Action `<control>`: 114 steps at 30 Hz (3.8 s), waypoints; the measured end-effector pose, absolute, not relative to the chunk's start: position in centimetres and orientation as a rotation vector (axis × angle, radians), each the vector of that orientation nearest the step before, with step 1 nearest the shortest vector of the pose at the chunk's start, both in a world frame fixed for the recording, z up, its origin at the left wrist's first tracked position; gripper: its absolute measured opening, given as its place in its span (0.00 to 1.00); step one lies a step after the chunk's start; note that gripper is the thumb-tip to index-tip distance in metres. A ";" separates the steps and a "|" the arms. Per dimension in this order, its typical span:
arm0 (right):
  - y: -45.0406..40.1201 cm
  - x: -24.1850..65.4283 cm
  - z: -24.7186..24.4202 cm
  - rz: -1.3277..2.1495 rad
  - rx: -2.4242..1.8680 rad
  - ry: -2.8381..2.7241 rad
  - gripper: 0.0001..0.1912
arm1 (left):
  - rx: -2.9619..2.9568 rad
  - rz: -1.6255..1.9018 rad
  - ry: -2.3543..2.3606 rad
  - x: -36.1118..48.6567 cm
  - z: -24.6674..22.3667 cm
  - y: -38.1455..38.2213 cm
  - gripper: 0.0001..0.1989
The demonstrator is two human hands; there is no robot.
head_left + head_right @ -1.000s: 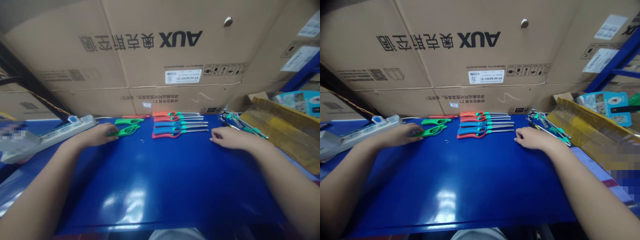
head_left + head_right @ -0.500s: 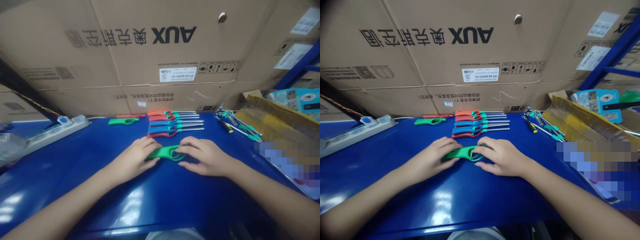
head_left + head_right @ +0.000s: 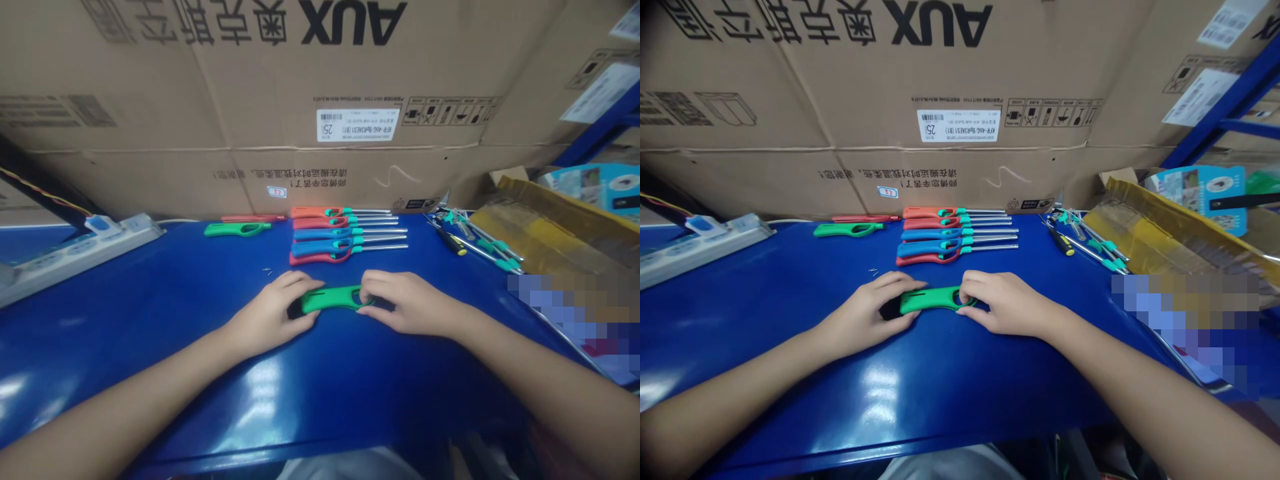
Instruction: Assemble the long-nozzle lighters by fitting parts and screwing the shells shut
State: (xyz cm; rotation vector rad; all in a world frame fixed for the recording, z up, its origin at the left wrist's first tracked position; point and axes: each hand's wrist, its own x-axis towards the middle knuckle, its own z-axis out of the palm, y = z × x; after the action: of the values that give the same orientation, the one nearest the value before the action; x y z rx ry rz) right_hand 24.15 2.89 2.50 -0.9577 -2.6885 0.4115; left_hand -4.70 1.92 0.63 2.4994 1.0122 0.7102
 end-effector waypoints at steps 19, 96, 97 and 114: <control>4.0 24.6 2.7 0.502 -0.975 -2.094 0.11 | 2.424 0.800 1.136 -4.8 0.2 2.5 0.27; 10.6 35.0 2.6 -0.016 -2.194 -1.973 0.14 | 2.674 0.542 0.843 -4.4 1.6 0.8 0.18; 10.7 35.2 2.6 -0.013 -2.195 -1.977 0.14 | 2.677 0.540 0.842 -4.4 1.6 0.8 0.18; 11.7 39.8 2.3 -0.204 -2.354 -1.756 0.05 | 2.724 0.547 0.853 -4.4 1.8 0.9 0.16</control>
State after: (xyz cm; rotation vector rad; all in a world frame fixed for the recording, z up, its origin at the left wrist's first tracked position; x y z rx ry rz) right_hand 39.81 11.67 2.33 -2.3536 -1.7558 -0.2038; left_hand -4.44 0.90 1.77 2.7242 0.8525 0.5468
